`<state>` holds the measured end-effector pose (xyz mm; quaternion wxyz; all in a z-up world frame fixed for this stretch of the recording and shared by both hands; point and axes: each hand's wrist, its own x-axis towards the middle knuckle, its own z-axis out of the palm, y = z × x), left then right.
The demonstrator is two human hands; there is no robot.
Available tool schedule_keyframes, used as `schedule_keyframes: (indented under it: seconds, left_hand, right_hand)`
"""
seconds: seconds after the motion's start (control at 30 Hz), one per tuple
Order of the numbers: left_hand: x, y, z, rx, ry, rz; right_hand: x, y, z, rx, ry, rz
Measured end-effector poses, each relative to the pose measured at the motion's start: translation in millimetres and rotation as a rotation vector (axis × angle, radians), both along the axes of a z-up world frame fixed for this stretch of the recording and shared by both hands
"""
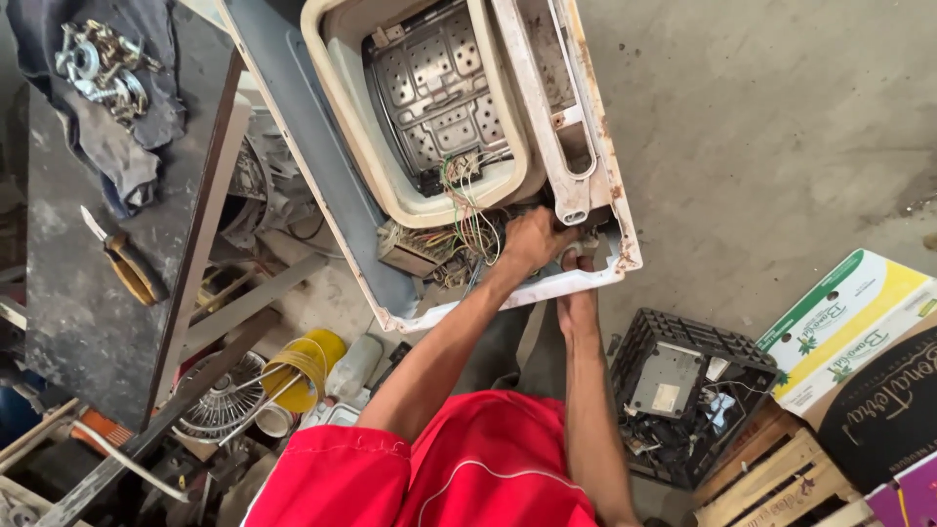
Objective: Dismantling and repairing the internal wiring and components of an appliance frame using pliers and a screwdriver.
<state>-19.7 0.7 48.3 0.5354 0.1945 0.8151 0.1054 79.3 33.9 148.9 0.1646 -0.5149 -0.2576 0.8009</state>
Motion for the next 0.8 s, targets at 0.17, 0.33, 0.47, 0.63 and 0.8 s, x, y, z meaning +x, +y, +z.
schedule_keyframes:
  seconds: [0.17, 0.33, 0.47, 0.63, 0.8]
  left_hand:
    - [-22, 14, 19, 0.030, 0.019, -0.147]
    - [-19, 12, 14, 0.134, -0.020, 0.102]
    - [-21, 16, 40, 0.204, -0.096, 0.218]
    - [-15, 8, 15, 0.279, -0.191, 0.394]
    - [-17, 10, -3, 0.147, 0.044, 0.155]
  right_hand:
    - [41, -18, -87, 0.070, -0.036, -0.005]
    - [53, -26, -120, 0.106, -0.065, 0.007]
    - [51, -21, -121, 0.159, -0.083, 0.043]
    - [25, -4, -77, 0.119, -0.051, 0.048]
    - [9, 1, -44, 0.015, -0.063, -0.011]
